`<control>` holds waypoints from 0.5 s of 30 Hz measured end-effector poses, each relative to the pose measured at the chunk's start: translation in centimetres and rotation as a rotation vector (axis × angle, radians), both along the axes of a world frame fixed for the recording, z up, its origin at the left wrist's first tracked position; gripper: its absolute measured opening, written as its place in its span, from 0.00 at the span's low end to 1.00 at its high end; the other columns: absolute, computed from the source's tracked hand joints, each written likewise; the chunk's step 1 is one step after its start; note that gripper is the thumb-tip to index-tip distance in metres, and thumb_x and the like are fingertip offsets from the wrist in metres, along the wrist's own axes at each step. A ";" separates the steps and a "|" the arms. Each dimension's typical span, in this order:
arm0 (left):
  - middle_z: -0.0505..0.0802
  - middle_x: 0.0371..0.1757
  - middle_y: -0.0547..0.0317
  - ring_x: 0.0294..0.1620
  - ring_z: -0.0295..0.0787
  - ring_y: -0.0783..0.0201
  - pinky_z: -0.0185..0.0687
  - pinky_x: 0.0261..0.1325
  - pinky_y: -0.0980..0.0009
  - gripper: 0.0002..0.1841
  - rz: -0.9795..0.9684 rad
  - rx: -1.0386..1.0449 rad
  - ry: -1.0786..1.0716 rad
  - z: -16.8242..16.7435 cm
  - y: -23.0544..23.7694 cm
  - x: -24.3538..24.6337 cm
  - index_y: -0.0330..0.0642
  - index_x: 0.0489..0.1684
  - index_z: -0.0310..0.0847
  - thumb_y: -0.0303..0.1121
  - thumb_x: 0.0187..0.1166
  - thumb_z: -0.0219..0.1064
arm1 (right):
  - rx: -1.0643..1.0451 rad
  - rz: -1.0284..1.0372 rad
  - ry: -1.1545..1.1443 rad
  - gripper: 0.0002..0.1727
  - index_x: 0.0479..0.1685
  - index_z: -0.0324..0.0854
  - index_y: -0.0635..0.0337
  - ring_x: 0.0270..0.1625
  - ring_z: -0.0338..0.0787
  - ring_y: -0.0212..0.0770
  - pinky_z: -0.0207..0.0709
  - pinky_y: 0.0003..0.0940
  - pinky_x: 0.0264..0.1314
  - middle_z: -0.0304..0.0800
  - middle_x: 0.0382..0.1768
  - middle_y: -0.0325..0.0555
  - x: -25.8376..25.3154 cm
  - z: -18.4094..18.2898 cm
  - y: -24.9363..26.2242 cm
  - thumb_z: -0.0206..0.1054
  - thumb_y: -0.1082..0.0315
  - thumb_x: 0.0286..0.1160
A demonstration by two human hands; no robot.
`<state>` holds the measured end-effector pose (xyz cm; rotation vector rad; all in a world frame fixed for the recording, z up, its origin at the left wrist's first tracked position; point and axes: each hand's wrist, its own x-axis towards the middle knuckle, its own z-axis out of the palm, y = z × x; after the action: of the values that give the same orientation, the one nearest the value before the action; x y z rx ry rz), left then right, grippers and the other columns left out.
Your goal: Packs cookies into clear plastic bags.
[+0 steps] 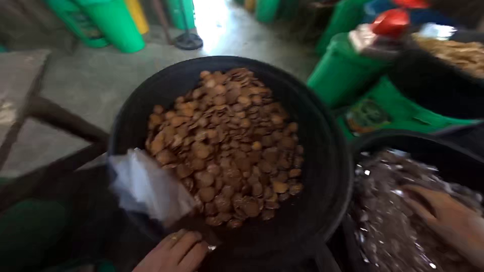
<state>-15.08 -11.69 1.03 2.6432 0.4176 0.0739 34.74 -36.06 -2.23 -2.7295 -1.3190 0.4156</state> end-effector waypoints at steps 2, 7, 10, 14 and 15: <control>0.94 0.49 0.47 0.53 0.92 0.47 0.86 0.56 0.51 0.10 0.005 0.180 -0.053 -0.9 -0.7 -1.0 0.37 0.49 0.90 0.32 0.79 0.68 | 0.368 0.249 -0.118 0.22 0.71 0.76 0.78 0.59 0.86 0.78 0.76 0.72 0.63 0.83 0.60 0.80 -4.1 0.9 6.0 0.58 0.71 0.83; 0.90 0.34 0.48 0.35 0.91 0.47 0.88 0.32 0.58 0.06 0.151 0.436 -0.095 -0.9 -0.4 -2.3 0.36 0.34 0.88 0.18 0.64 0.68 | 0.337 0.864 0.033 0.15 0.61 0.87 0.66 0.60 0.92 0.66 0.85 0.62 0.62 0.92 0.56 0.65 -15.6 0.6 19.8 0.65 0.69 0.81; 0.83 0.26 0.52 0.19 0.84 0.55 0.79 0.16 0.66 0.09 0.302 0.520 -0.224 -2.4 0.1 -2.1 0.39 0.27 0.79 0.33 0.78 0.62 | -0.003 0.973 0.162 0.20 0.73 0.78 0.68 0.72 0.84 0.68 0.75 0.61 0.74 0.83 0.69 0.70 -20.9 0.6 26.1 0.56 0.69 0.89; 0.80 0.23 0.56 0.14 0.77 0.61 0.72 0.12 0.70 0.18 0.429 0.480 -0.347 -3.9 -0.5 -1.3 0.43 0.24 0.78 0.43 0.84 0.56 | -0.211 0.858 0.172 0.25 0.81 0.69 0.68 0.78 0.78 0.66 0.70 0.60 0.79 0.77 0.75 0.69 -25.1 -0.7 30.7 0.54 0.62 0.93; 0.81 0.24 0.56 0.15 0.78 0.61 0.74 0.13 0.70 0.15 0.438 0.425 -0.331 -3.5 -0.9 -1.4 0.43 0.26 0.80 0.39 0.82 0.58 | -0.229 0.840 0.175 0.26 0.81 0.70 0.69 0.78 0.78 0.66 0.69 0.61 0.79 0.77 0.75 0.69 -25.7 -1.1 31.0 0.55 0.61 0.92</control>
<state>-16.50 -12.61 -2.45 2.8107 0.9399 0.8051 9.05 -5.02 -3.38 -2.0640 -2.4272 0.8690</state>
